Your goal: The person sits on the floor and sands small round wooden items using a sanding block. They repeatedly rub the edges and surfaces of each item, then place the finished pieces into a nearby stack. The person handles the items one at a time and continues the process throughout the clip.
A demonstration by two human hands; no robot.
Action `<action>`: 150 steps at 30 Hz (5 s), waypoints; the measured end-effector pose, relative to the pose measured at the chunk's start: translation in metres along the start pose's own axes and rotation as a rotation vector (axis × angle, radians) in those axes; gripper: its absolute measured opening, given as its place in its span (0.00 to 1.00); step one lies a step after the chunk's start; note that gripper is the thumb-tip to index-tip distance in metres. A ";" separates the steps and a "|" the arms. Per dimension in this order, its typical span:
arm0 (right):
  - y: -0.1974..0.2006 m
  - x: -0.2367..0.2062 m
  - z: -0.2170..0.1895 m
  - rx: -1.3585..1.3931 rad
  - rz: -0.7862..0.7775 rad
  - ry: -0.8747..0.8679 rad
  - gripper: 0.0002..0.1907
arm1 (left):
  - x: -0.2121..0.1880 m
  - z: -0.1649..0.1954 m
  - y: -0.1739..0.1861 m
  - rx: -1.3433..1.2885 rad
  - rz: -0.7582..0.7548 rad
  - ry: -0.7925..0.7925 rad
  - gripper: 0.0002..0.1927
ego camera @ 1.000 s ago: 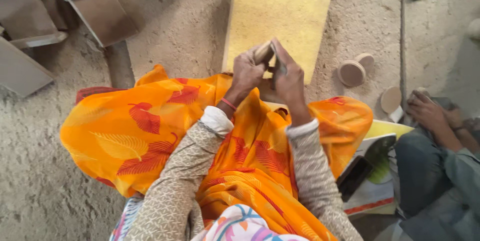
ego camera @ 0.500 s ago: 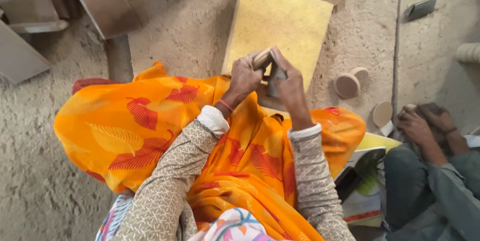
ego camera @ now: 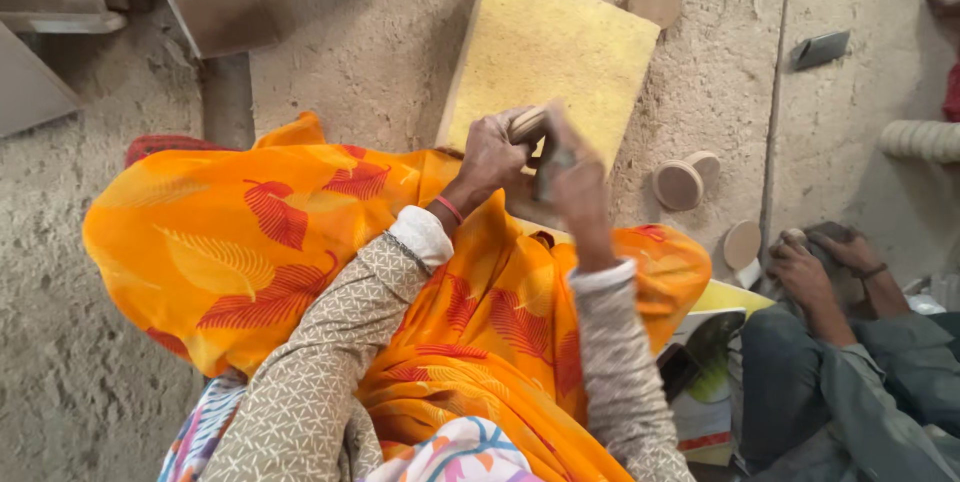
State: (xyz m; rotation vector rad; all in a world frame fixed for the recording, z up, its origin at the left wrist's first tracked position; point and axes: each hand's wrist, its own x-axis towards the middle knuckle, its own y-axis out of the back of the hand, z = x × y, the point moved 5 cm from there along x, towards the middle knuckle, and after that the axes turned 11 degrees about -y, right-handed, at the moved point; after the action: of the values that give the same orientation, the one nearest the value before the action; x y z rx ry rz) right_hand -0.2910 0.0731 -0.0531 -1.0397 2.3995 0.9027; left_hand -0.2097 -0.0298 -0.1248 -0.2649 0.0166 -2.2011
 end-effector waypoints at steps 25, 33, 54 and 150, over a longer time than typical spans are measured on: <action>-0.015 -0.029 -0.017 -0.199 0.187 0.473 0.35 | 0.011 0.038 0.012 0.238 -0.079 -0.017 0.20; -0.012 -0.012 -0.006 0.044 0.024 0.465 0.34 | 0.009 0.031 0.017 0.277 0.002 -0.097 0.18; -0.034 -0.046 0.007 -0.492 0.341 0.532 0.32 | 0.005 0.031 0.017 0.316 0.004 -0.154 0.14; 0.029 -0.073 -0.019 -0.109 0.461 0.563 0.13 | 0.013 0.019 0.006 -0.666 -0.025 0.203 0.17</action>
State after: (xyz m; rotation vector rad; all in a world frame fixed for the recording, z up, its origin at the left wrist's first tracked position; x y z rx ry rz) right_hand -0.2666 0.1127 0.0126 -0.8749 3.1835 0.9936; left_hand -0.2088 -0.0423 -0.1045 -0.4041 0.8692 -2.1756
